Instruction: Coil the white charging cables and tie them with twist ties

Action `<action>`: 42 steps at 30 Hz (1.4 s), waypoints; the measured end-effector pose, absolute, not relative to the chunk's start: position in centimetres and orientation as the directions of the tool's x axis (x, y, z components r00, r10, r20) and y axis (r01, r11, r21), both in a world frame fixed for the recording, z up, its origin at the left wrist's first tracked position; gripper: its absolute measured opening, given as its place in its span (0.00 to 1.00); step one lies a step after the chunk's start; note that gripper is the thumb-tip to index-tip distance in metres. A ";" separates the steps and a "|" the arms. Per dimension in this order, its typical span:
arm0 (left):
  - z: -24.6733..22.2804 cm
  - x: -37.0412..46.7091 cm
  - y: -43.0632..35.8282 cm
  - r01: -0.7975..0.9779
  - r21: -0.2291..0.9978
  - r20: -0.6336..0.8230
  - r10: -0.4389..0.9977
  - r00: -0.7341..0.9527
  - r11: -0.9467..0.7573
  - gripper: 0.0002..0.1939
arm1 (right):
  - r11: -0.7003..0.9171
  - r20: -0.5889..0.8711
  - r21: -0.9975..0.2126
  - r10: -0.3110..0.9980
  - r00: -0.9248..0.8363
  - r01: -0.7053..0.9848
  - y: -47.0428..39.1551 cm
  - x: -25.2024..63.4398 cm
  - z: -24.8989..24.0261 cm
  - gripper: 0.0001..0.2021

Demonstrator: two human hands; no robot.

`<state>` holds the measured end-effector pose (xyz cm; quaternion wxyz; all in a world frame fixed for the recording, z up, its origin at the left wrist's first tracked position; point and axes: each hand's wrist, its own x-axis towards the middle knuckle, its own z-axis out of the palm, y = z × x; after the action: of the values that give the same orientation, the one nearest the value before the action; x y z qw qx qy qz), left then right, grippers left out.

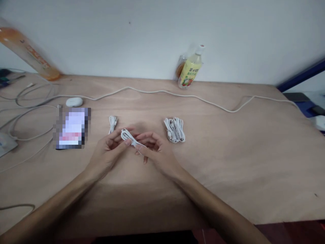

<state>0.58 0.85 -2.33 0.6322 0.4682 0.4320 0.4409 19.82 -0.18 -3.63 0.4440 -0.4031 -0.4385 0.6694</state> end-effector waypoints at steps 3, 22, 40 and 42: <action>-2.6 0.9 0.6 -0.201 0.945 -0.188 0.931 0.313 0.259 0.24 | -0.195 -0.121 -0.941 0.957 -0.264 -0.276 -0.3 19.7 -3.8 0.15; -2.7 1.2 0.5 -0.225 0.943 -0.162 0.930 0.331 0.244 0.14 | 0.071 0.069 -0.997 0.994 -0.081 0.022 -1.7 19.3 -3.3 0.14; -3.0 1.2 0.4 -0.243 0.913 -0.228 0.905 0.359 0.327 0.15 | 0.519 0.545 -0.677 0.830 -0.119 0.522 -1.7 20.2 -3.5 0.04; -3.0 1.2 0.3 -0.224 0.919 -0.234 0.907 0.352 0.324 0.15 | 0.551 0.582 -0.640 0.802 -0.131 0.536 -1.6 20.2 -3.6 0.04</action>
<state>1.15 0.34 -2.97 0.7059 0.4214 0.4047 0.4006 20.22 -1.65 -3.56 0.4793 -0.4527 -0.7389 0.1393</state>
